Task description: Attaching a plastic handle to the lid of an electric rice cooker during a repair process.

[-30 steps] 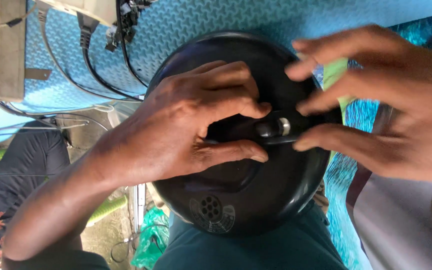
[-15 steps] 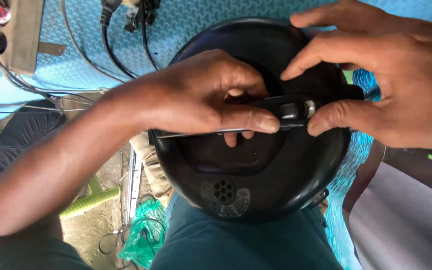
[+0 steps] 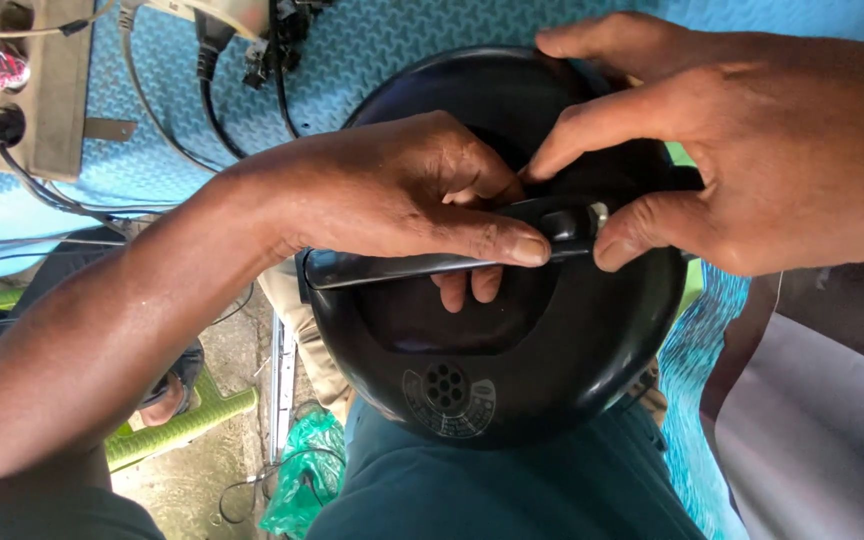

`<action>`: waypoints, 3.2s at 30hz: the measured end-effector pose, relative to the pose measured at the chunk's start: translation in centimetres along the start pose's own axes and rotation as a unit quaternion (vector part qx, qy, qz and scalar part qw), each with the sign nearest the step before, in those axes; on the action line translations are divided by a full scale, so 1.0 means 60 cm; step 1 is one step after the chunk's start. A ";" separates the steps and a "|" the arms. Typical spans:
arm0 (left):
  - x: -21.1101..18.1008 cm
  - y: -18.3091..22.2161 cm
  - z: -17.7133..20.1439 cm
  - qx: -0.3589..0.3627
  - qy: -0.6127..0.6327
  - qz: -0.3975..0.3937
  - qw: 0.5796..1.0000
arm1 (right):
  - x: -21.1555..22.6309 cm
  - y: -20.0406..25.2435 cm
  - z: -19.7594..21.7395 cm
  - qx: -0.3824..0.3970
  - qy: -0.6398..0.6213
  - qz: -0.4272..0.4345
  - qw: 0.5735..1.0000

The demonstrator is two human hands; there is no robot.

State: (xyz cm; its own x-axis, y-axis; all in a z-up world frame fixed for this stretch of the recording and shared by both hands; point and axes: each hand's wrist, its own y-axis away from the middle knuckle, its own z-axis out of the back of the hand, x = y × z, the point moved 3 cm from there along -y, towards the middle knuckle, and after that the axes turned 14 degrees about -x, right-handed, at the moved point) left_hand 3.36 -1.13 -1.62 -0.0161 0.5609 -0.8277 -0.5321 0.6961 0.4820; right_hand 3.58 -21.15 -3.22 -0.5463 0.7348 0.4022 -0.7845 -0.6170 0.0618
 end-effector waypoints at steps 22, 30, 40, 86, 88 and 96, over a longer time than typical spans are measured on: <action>0.064 0.045 0.033 -0.106 -0.158 -0.149 0.970 | 0.001 0.019 -0.017 -0.135 -0.100 0.083 0.982; 0.110 0.067 0.016 -0.122 0.021 -0.215 0.969 | -0.035 0.015 -0.035 -0.082 -0.060 0.035 0.994; 0.116 0.064 0.015 -0.222 -0.082 -0.109 0.966 | 0.069 -0.006 -0.031 -0.132 -0.083 0.103 0.982; 0.208 0.158 -0.016 -0.432 -0.114 -0.383 0.809 | 0.171 -0.048 -0.054 -0.135 -0.092 0.060 0.985; 0.207 0.157 -0.013 -0.425 -0.117 -0.388 0.809 | 0.169 -0.048 -0.057 -0.132 -0.097 0.051 0.985; 0.211 0.164 -0.040 -0.480 -0.333 -0.375 0.720 | 0.166 -0.040 -0.059 -0.157 -0.027 0.152 0.976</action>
State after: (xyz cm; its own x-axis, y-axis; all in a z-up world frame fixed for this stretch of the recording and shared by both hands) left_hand -4.10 11.76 -8.00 0.8200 0.5010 -0.2769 -0.5246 0.4642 -0.7136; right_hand -1.02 -11.37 -2.62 -0.7577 0.5111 0.4059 -0.6450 -0.6813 -0.3462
